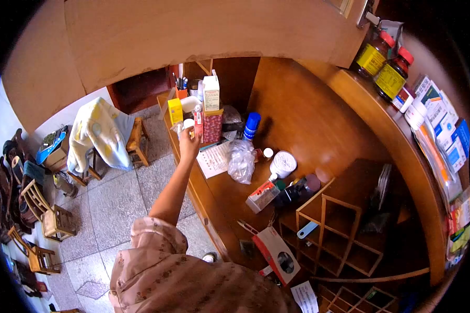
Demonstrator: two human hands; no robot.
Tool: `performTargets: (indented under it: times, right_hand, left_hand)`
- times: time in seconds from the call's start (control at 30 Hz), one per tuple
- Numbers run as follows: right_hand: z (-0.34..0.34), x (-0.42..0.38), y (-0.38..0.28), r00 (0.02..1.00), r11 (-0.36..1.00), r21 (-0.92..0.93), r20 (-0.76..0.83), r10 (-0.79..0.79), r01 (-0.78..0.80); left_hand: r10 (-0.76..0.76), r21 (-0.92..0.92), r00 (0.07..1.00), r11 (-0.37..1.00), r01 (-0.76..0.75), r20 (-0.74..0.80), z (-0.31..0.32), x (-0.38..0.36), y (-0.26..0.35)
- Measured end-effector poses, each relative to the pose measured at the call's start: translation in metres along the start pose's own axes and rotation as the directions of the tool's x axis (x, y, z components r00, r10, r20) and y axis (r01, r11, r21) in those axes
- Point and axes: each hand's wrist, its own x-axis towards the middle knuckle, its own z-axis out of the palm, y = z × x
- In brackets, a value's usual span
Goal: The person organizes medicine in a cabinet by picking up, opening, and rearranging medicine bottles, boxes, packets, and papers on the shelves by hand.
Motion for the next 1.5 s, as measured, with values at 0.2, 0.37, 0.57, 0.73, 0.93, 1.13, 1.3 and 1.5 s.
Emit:
performTargets:
  times: [0.2, 0.37, 0.57, 0.73, 0.93, 1.13, 1.3, 1.5]
  right_hand:
    - [-0.002, -0.001, -0.002, 0.999, 0.998, 0.033, -0.019, 0.046, -0.045]
    - [0.0, -0.003, -0.009, 0.99, 0.978, 0.153, 0.02, 0.137, -0.139]
    - [0.003, -0.004, -0.003, 0.99, 0.983, 0.118, -0.012, 0.143, -0.141]
    - [0.003, -0.003, -0.001, 0.995, 0.994, 0.048, -0.022, 0.099, -0.098]
    - [-0.005, 0.005, 0.027, 0.979, 0.977, -0.113, -0.064, -0.191, 0.183]
    - [-0.002, -0.004, 0.006, 0.996, 0.993, -0.072, -0.038, 0.087, -0.089]
    - [-0.005, -0.003, 0.005, 0.984, 0.982, -0.056, -0.015, 0.179, -0.179]
    - [-0.006, -0.001, 0.019, 0.999, 0.995, -0.085, -0.019, -0.046, 0.045]
  left_hand:
    - [-0.004, 0.326, 0.999, 0.945, 0.019, -0.046, -0.008, 0.04, -0.072]
    - [-0.168, 0.358, 0.963, 0.93, 0.084, 0.212, -0.018, 0.042, -0.072]
    - [-0.194, 0.433, 0.971, 0.894, 0.116, 0.14, -0.008, 0.029, -0.091]
    - [-0.097, 0.593, 0.992, 0.804, 0.029, 0.082, 0.001, 0.023, -0.103]
    - [-0.106, 0.616, 0.993, 0.779, 0.12, -0.059, 0.014, 0.017, -0.101]
    - [-0.02, 0.614, 0.994, 0.786, 0.08, -0.105, 0.023, 0.018, -0.102]
    - [0.225, 0.535, 0.966, 0.835, -0.125, -0.125, 0.013, 0.013, -0.075]
    - [0.058, -0.754, 0.854, 0.502, 0.423, 0.517, -0.011, -0.036, 0.023]
